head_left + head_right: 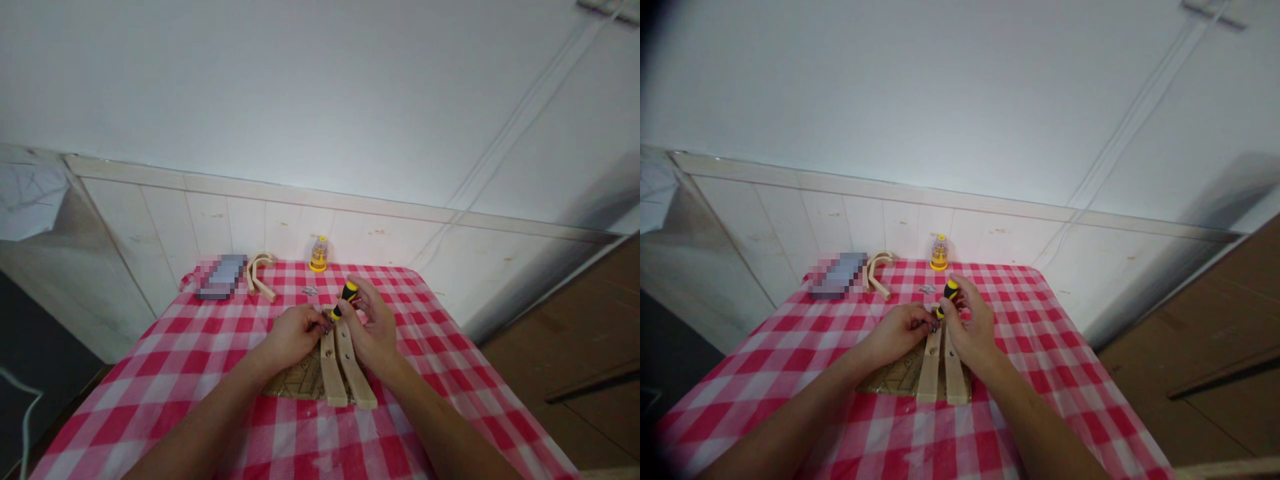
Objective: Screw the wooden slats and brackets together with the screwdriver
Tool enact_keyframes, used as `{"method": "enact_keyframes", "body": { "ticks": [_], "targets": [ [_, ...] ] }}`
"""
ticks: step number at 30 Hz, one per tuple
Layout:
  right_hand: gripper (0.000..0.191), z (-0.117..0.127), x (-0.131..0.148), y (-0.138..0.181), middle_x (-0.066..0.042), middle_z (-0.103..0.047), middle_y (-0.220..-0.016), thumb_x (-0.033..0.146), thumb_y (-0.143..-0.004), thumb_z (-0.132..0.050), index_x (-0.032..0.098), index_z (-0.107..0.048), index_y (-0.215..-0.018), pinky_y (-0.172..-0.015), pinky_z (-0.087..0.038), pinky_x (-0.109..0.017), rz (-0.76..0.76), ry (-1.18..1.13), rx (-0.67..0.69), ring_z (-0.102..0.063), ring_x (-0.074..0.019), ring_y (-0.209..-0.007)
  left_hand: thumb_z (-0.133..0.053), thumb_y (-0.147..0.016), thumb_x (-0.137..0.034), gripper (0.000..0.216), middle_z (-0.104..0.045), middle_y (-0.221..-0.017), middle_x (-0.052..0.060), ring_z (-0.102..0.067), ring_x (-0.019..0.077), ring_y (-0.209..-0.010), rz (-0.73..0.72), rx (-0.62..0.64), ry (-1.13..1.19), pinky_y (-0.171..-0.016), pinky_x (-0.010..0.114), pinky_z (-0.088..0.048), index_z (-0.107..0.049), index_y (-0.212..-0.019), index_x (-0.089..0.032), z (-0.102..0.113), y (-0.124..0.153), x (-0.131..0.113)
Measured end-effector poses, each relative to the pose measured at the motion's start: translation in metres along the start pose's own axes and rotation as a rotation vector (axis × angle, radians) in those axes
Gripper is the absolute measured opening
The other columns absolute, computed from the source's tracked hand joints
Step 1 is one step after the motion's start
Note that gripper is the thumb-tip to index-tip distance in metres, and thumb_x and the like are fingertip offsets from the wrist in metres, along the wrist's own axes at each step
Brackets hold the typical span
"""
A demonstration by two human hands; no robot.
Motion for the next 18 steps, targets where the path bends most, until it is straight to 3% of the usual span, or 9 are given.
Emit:
{"method": "enact_keyframes", "body": {
  "ticks": [10, 18],
  "targets": [
    [0.040, -0.0064, 0.0014, -0.0012, -0.006, -0.075, -0.108, 0.025, -0.097, -0.058, 0.031, -0.058, -0.137, -0.081, -0.060, -0.037, 0.017, 0.045, 0.134, -0.073, -0.0215, -0.090, -0.056, -0.083, -0.015, 0.022, -0.075, -0.092, 0.007, -0.068, 0.0216, -0.087, 0.009, -0.008, 0.007, -0.079, 0.031, -0.052, -0.078, -0.087, -0.017, 0.0003, -0.0009, 0.0019],
    [0.037, -0.0065, 0.0011, -0.0036, -0.002, -0.074, -0.099, 0.025, -0.091, -0.066, 0.029, -0.062, -0.128, -0.075, -0.059, -0.032, -0.014, 0.013, 0.087, -0.071, -0.0184, -0.081, -0.056, -0.082, -0.015, 0.023, -0.075, -0.091, 0.006, -0.068, 0.0214, -0.087, 0.010, 0.004, 0.013, -0.079, 0.030, -0.051, -0.078, -0.087, -0.018, -0.0019, -0.0016, 0.0046]
  ]
}}
Point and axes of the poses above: each hand's wrist, its own y-axis away from the middle knuckle, its own z-axis out of the back of the hand, x = y × z, the point moved 8 cm from there along -y, towards the middle knuckle
